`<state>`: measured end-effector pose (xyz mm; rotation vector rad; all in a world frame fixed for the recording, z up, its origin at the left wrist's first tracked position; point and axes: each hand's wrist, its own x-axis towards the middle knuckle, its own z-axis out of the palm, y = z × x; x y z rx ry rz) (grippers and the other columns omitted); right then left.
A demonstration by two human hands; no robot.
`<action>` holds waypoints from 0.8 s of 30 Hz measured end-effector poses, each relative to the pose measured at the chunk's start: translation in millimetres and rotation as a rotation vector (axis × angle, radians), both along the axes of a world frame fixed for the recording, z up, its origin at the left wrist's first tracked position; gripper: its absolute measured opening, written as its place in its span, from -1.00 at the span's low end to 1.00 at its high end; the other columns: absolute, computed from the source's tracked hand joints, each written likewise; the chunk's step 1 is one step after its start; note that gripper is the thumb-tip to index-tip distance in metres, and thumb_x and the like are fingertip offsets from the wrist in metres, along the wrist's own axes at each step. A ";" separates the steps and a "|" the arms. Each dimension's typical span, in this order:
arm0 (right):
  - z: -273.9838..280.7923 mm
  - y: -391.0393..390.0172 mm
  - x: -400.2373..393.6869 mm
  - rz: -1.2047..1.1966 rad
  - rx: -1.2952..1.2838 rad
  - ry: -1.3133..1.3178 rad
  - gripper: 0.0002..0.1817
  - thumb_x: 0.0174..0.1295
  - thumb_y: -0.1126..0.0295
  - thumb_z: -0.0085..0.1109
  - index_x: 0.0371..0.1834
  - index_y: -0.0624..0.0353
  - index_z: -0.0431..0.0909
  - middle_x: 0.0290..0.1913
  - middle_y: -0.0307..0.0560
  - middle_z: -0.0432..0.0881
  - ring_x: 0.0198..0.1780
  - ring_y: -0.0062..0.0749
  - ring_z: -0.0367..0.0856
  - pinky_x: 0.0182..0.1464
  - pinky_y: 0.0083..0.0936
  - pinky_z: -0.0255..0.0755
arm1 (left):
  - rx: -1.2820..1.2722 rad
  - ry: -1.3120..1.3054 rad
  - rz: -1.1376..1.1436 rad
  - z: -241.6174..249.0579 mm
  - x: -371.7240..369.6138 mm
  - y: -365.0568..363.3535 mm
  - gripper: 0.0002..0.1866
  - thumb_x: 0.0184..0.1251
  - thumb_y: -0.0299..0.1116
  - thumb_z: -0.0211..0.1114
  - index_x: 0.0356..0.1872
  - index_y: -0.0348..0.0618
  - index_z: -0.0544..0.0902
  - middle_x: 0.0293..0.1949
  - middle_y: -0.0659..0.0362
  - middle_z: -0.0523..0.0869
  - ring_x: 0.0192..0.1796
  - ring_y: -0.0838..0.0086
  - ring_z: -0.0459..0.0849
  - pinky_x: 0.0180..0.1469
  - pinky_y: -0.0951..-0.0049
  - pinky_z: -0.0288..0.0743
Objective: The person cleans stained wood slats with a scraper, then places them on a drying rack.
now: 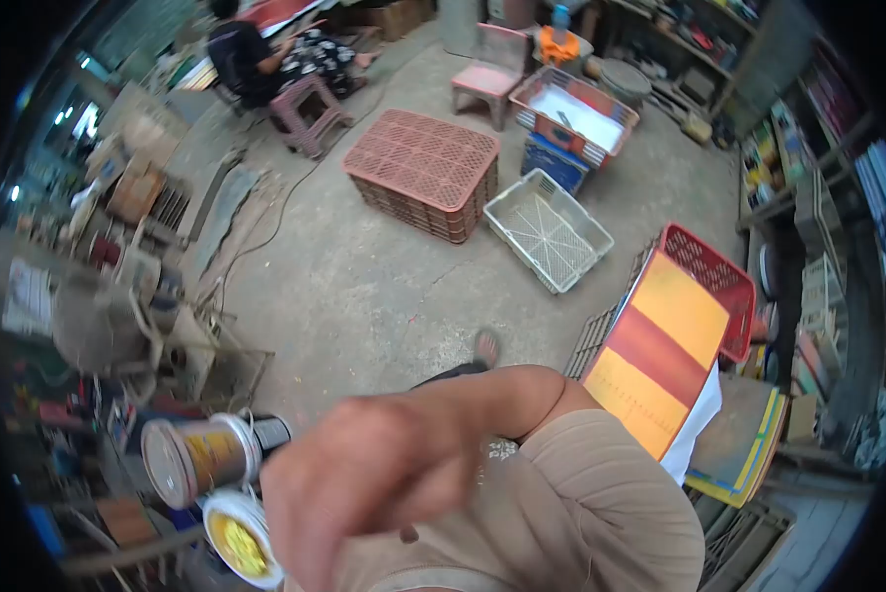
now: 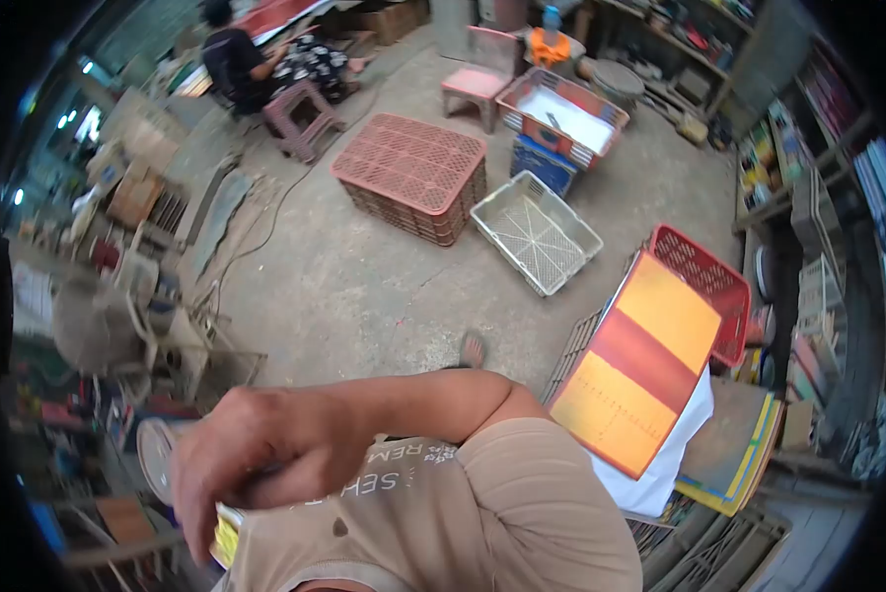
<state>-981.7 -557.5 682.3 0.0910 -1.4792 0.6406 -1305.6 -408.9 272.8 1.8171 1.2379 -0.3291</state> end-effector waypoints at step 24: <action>-788.8 -210.6 375.5 -1.495 -2.800 0.618 -0.64 0.06 0.25 0.09 -0.09 0.17 0.53 -0.14 0.12 0.59 -0.05 -0.18 0.57 0.04 -0.35 0.39 | 0.194 0.301 -1.339 -134.9 606.0 33.9 -0.34 0.04 -0.24 0.18 0.23 -0.15 0.24 0.27 -0.04 0.21 0.33 0.06 0.13 0.28 0.05 0.02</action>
